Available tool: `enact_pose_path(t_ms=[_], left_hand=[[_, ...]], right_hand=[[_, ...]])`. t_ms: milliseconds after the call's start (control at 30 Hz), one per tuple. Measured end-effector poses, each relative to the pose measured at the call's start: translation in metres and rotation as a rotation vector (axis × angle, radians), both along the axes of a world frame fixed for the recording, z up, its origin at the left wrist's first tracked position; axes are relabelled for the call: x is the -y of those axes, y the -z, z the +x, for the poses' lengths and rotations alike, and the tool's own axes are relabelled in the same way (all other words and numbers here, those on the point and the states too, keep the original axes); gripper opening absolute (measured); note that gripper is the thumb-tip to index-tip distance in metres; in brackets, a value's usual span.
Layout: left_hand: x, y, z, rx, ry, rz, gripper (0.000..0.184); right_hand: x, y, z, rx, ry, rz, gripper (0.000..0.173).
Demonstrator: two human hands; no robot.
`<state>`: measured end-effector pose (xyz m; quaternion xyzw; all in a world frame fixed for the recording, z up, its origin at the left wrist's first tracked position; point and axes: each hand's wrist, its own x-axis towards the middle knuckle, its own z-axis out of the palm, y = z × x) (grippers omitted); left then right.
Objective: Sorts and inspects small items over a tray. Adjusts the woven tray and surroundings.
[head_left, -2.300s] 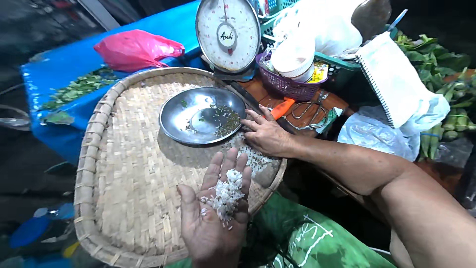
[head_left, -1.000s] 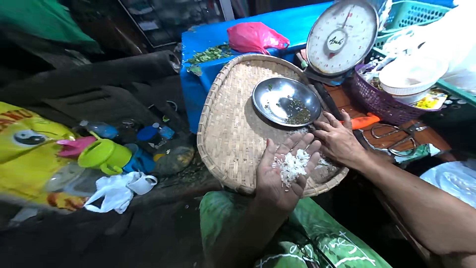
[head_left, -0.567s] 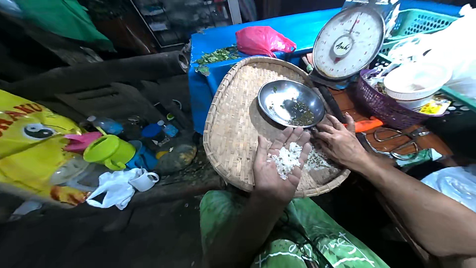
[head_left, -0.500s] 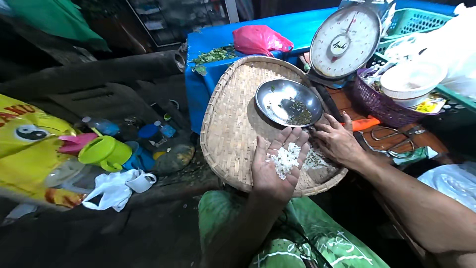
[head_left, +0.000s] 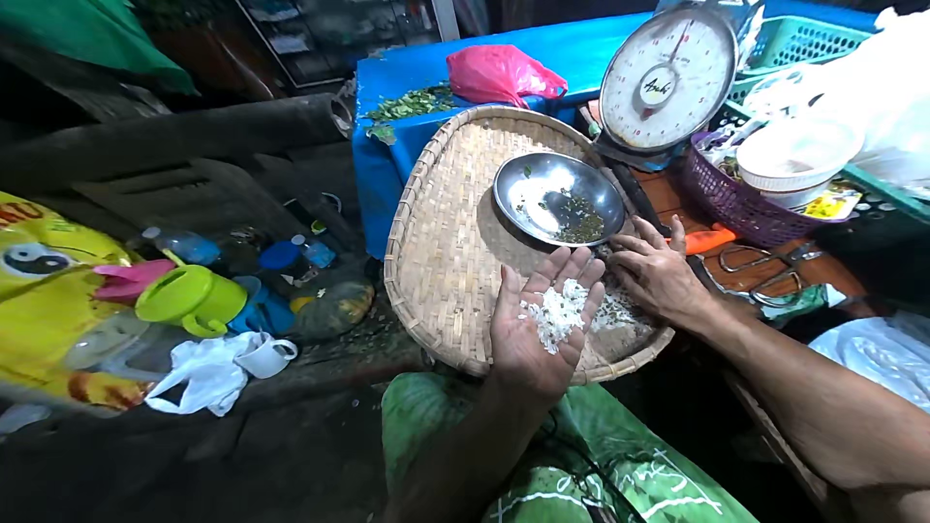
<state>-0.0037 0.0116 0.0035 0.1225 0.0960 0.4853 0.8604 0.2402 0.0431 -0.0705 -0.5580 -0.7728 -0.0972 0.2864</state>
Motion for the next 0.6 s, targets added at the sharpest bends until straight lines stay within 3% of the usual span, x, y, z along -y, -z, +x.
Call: enact_pose_path(t_ms=[267,433,600], left_hand=[[0.001,0.000,0.001,-0.003,0.060,-0.006,0.083],[0.002,0.001,0.001,-0.036,0.094,0.089,0.081],[0.005,0.003,-0.001,-0.053,0.077,0.160,0.075]], right_hand=[[0.045,-0.070,-0.039,-0.375,-0.239,0.095,0.022],[0.061,-0.073,-0.062,-0.363,-0.413,0.029,0.022],[0.056,-0.069,-0.071,-0.336,-0.429,-0.004,0.024]])
